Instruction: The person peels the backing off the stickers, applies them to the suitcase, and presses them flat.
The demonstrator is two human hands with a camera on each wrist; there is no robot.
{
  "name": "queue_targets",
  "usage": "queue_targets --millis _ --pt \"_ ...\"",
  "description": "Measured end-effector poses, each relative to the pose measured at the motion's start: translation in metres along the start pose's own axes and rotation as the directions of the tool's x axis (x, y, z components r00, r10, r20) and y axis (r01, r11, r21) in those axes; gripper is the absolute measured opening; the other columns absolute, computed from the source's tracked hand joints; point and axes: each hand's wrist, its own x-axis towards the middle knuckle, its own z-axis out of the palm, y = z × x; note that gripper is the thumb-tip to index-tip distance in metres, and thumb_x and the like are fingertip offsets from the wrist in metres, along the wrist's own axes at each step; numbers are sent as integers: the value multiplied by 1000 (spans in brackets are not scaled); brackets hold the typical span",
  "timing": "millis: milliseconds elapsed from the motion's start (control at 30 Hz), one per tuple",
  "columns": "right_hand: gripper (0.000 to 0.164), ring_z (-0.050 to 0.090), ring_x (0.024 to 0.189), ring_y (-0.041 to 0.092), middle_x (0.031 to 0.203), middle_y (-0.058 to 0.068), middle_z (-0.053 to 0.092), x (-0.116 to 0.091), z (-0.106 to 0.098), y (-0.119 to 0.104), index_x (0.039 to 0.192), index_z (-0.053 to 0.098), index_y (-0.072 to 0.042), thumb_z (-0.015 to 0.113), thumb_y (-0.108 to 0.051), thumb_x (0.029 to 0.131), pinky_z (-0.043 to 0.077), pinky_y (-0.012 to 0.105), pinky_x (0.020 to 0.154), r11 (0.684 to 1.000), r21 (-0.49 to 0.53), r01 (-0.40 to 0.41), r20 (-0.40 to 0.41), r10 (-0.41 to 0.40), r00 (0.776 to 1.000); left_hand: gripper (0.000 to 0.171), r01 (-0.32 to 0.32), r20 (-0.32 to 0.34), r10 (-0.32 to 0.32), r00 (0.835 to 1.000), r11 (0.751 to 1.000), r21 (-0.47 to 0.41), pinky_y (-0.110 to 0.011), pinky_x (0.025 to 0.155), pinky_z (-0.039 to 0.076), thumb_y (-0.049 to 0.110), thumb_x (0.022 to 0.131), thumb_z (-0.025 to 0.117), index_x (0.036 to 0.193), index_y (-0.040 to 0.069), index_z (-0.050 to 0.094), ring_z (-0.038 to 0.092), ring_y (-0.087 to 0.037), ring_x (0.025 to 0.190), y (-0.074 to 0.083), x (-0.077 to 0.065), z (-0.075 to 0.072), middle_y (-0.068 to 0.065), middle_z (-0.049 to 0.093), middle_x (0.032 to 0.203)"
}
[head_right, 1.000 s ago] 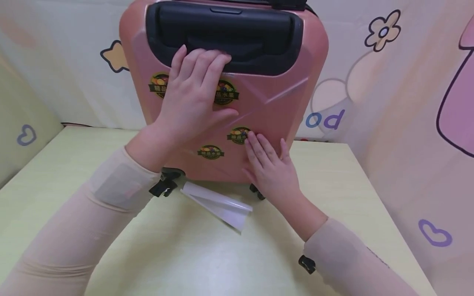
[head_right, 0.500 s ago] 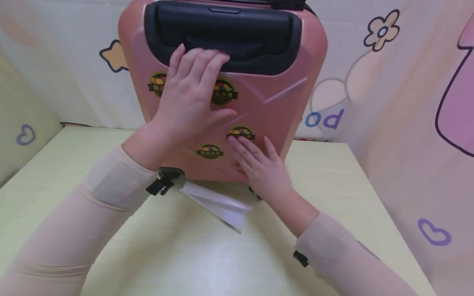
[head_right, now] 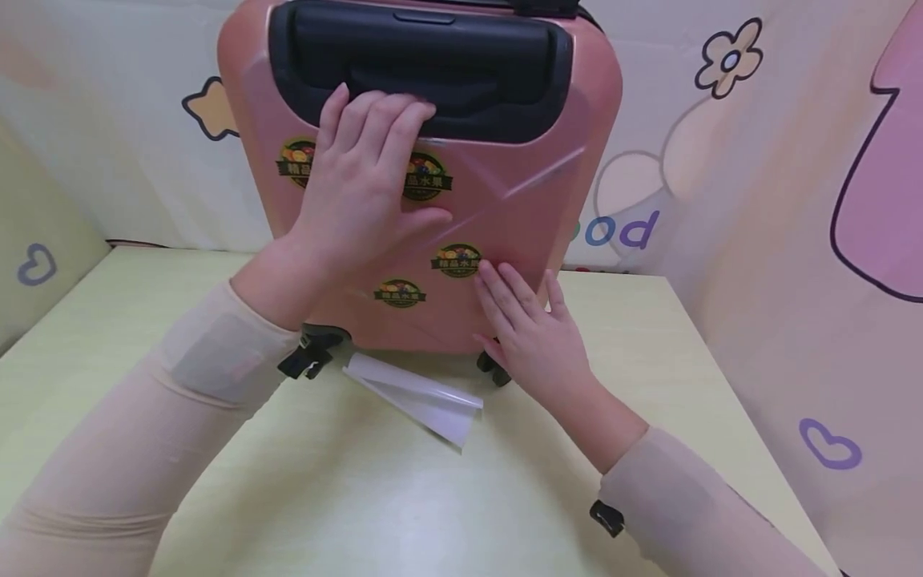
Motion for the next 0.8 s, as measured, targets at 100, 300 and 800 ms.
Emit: queue_targets --millis 100,300,800 --pt "60 18 139 27 155 8 14 17 3 -6 145 30 -2 26 -43 101 16 59 106 1000 16 18 5 -18 1000 82 2 6 -2 1000 1000 10 -38 112 0 58 79 62 136 3 39 32 -28 126 0 0 0 -13 42 136" --pt "61 -3 142 24 155 1 -7 35 13 -19 145 28 -2 25 -44 101 11 58 107 1000 2 -3 -6 3 1000 82 17 20 -18 1000 999 34 -39 112 -2 57 80 60 137 2 38 31 -28 126 2 0 -1 -13 41 137" --pt "56 24 138 24 147 13 34 7 18 -40 140 38 -1 34 -39 100 18 49 109 996 21 83 160 -86 983 83 33 41 -35 999 998 51 -39 112 -2 58 81 59 138 3 36 29 -28 128 5 0 -1 -13 39 139"
